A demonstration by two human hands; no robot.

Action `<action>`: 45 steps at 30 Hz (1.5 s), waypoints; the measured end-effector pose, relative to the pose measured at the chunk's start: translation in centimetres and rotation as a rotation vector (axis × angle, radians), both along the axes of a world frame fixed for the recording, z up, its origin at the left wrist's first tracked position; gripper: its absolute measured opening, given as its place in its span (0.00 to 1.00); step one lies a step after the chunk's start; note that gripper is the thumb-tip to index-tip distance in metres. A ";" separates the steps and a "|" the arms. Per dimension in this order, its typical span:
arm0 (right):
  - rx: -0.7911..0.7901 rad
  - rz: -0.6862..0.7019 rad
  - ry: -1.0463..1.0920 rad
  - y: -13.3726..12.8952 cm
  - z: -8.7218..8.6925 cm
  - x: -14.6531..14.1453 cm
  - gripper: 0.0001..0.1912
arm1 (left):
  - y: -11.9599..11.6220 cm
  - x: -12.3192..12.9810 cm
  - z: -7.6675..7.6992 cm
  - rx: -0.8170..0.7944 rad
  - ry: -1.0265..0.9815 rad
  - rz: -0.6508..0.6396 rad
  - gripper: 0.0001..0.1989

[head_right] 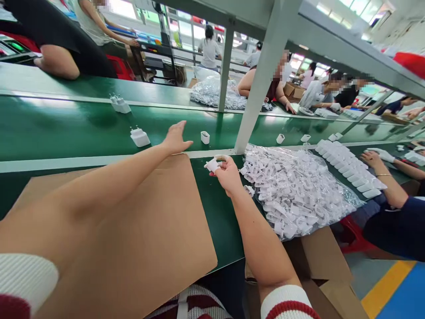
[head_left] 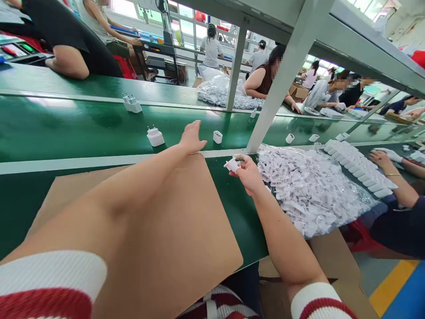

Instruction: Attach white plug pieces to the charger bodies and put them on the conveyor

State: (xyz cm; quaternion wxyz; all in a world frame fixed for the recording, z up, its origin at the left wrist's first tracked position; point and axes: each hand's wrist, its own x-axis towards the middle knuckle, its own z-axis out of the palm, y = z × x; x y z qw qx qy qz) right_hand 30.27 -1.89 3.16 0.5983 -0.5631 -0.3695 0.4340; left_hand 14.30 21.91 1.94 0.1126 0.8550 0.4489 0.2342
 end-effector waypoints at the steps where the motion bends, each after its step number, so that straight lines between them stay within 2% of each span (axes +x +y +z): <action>1: -0.017 0.007 0.034 -0.1 0.1 0.0 0.27 | 0.4 1.4 0.0 -0.040 0.037 -0.027 0.50; 4: -0.028 0.031 0.114 -0.6 0.5 0.2 0.30 | 1.2 4.8 0.1 -0.101 0.100 -0.107 0.52; 7: -0.026 0.117 0.166 -1.0 1.2 0.3 0.33 | 1.5 6.0 0.3 -0.142 0.119 -0.143 0.42; 10: -0.068 0.267 0.204 -1.4 1.8 0.4 0.27 | 1.6 5.1 0.7 -0.175 0.125 -0.116 0.28; 13: -0.093 0.354 0.254 -1.7 2.3 0.4 0.21 | 0.7 2.9 1.1 -0.148 0.099 -0.139 0.22; 16: -0.093 0.319 0.316 -1.9 2.6 0.1 0.19 | -2.7 -0.4 1.6 -0.111 0.041 -0.192 0.19; 20: -0.054 0.305 0.300 -2.3 2.7 -1.0 0.26 | -10.6 -5.6 1.7 -0.173 -0.145 -0.305 0.17; 24: -0.064 0.192 0.025 -2.5 2.0 -2.4 0.20 | -18.0 -8.8 0.8 -0.287 -0.227 -0.375 0.16; 27: 0.046 0.131 -0.268 -2.7 1.5 -3.2 0.15 | -20.4 -9.2 -0.4 -0.271 -0.291 -0.394 0.17; 29: 0.085 0.140 -0.342 -3.0 1.5 -3.6 0.14 | -20.6 -9.0 -1.3 -0.257 -0.332 -0.408 0.17; 31: 0.092 0.156 -0.310 -3.2 1.7 -4.0 0.15 | -20.4 -8.8 -1.9 -0.266 -0.368 -0.430 0.17; 34: 0.172 0.210 -0.310 -3.5 2.0 -4.4 0.13 | -20.1 -8.8 -2.1 -0.285 -0.397 -0.458 0.16; 36: 0.254 0.235 -0.439 -3.5 1.9 -4.4 0.08 | -20.1 -8.8 -2.0 -0.292 -0.401 -0.460 0.16; 38: 0.307 0.203 -0.617 -3.6 1.8 -4.3 0.06 | -20.1 -8.9 -1.8 -0.299 -0.397 -0.457 0.16; 41: 0.343 0.131 -0.758 -3.9 1.7 -3.9 0.17 | -20.0 -8.9 -1.6 -0.302 -0.381 -0.462 0.15; 42: 0.352 0.134 -0.786 -4.1 1.8 -3.8 0.17 | -20.0 -8.8 -1.6 -0.303 -0.378 -0.465 0.15; 45: 0.378 0.221 -0.975 -4.5 2.1 -3.8 0.10 | -20.0 -8.7 -1.6 -0.310 -0.381 -0.459 0.14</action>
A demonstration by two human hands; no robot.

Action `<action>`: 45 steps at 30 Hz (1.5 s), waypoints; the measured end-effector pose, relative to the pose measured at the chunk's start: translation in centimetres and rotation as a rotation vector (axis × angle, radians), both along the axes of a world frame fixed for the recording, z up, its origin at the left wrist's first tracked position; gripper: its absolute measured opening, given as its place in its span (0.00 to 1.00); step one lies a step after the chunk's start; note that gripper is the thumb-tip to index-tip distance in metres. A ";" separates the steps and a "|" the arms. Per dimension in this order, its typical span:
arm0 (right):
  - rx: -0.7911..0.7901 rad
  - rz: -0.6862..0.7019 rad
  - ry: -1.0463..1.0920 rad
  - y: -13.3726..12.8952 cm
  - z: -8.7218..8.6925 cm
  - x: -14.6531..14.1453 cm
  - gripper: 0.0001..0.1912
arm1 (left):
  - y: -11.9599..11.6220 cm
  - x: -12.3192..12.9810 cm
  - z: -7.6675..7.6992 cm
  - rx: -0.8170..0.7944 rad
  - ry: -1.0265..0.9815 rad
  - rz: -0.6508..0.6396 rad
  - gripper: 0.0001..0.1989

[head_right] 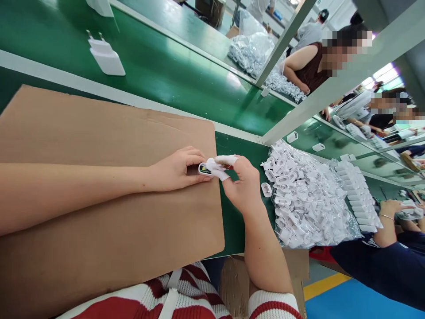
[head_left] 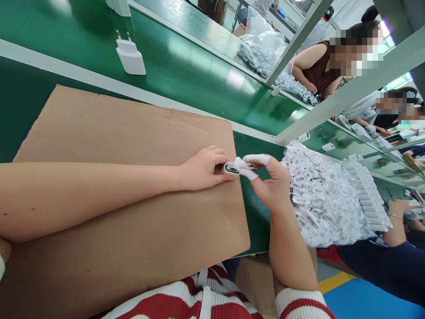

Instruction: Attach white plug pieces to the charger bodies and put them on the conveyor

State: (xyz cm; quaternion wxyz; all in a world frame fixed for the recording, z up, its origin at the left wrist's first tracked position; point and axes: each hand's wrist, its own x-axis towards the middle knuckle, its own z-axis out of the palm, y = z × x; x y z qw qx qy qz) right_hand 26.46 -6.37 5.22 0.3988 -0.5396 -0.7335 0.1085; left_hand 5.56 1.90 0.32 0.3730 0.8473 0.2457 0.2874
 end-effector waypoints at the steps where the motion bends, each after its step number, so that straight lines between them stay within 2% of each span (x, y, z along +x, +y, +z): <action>1: 0.008 0.016 -0.083 -0.1 0.1 -0.1 0.10 | 0.0 0.0 0.0 -0.004 0.000 0.003 0.14; 3: 0.013 0.034 -0.188 0.0 0.0 -0.5 0.13 | 0.0 0.1 -0.1 -0.005 -0.003 0.004 0.14; 7: -0.010 0.041 -0.225 0.3 -0.4 -1.0 0.19 | 0.0 0.1 -0.2 0.019 -0.013 -0.009 0.12; 14: 0.064 0.059 -0.343 0.1 -0.6 -1.2 0.17 | 0.0 0.1 -0.1 0.010 0.002 0.006 0.13; 19: 0.142 0.058 -0.328 -0.1 -0.4 -1.4 0.16 | -0.1 0.1 0.1 0.010 0.012 0.009 0.15; 27: 0.105 0.059 -0.373 0.0 -0.4 -1.3 0.16 | -0.1 0.2 0.0 0.011 0.009 0.013 0.17; 34: 0.098 -0.021 -0.493 0.4 0.0 -2.3 0.17 | -0.2 0.2 0.1 0.024 0.014 0.019 0.17; 40: 0.082 0.001 -0.407 0.6 -0.3 -2.3 0.19 | -0.2 0.4 0.1 0.028 0.026 0.037 0.19; 45: 0.035 -0.063 -0.356 0.6 -1.1 -2.3 0.21 | -0.7 0.4 0.2 0.080 0.036 0.075 0.18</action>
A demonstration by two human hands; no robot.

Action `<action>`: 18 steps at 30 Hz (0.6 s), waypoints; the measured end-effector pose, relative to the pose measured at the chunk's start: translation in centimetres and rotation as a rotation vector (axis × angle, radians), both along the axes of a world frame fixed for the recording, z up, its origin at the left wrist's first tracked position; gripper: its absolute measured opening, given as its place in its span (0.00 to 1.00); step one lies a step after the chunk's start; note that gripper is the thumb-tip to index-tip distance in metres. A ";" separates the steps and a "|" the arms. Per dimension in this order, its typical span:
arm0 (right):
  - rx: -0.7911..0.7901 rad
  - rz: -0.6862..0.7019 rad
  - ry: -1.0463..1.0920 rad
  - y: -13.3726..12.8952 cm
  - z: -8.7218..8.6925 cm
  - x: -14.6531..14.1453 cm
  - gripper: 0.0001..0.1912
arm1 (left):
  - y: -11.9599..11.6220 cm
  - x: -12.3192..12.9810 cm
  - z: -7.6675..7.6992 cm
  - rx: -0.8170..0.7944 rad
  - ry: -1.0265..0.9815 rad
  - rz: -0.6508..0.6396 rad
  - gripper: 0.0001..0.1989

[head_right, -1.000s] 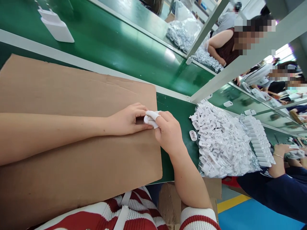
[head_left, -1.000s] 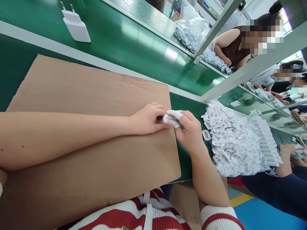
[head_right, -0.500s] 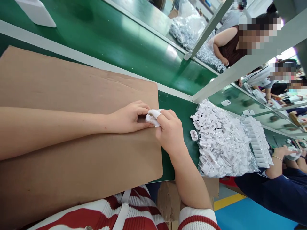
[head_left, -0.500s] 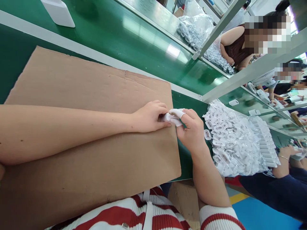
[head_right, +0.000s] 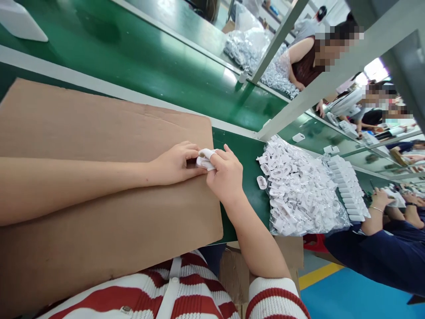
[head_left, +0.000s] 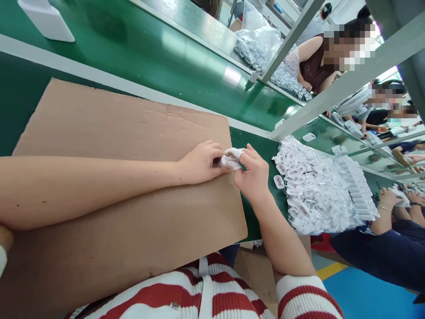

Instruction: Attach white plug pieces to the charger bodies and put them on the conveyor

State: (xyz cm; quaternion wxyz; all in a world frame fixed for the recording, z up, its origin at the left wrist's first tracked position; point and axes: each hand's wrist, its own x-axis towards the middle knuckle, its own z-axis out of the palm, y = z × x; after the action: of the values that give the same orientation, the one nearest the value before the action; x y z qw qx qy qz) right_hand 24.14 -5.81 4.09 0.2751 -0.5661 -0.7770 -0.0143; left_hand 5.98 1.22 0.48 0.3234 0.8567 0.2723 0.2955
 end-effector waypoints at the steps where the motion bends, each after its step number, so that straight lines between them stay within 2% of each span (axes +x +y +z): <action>1: -0.007 -0.011 0.010 0.0 -0.1 -0.1 0.20 | -0.2 0.0 0.0 0.022 0.008 0.003 0.17; 3: -0.028 -0.030 0.019 -0.1 -0.4 -0.2 0.19 | -0.6 -0.3 -0.1 0.100 0.054 0.014 0.17; 8: -0.109 -0.157 0.136 -0.4 -0.5 -0.9 0.22 | -1.1 -1.1 -0.1 0.391 0.296 0.093 0.27; 11: -0.176 -0.194 0.142 -0.6 -0.4 -1.2 0.19 | -1.1 -1.2 0.2 0.440 0.349 0.117 0.28; 14: -0.228 -0.189 0.180 -0.7 -0.2 -0.9 0.20 | -0.7 -1.1 0.5 0.358 0.269 0.070 0.26; 16: -0.247 -0.145 0.300 -0.5 0.0 0.1 0.28 | -0.2 -1.0 0.6 0.180 0.195 0.009 0.24; 18: -0.191 -0.154 0.370 0.0 0.1 1.9 0.33 | 0.4 -1.0 0.6 -0.054 0.145 0.020 0.23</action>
State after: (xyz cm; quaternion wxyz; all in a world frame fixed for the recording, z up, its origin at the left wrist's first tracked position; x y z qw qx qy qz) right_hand 26.08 -5.80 4.19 0.3562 -0.6403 -0.6654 0.1424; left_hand 5.03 1.65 1.13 0.3226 0.8641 0.3117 0.2283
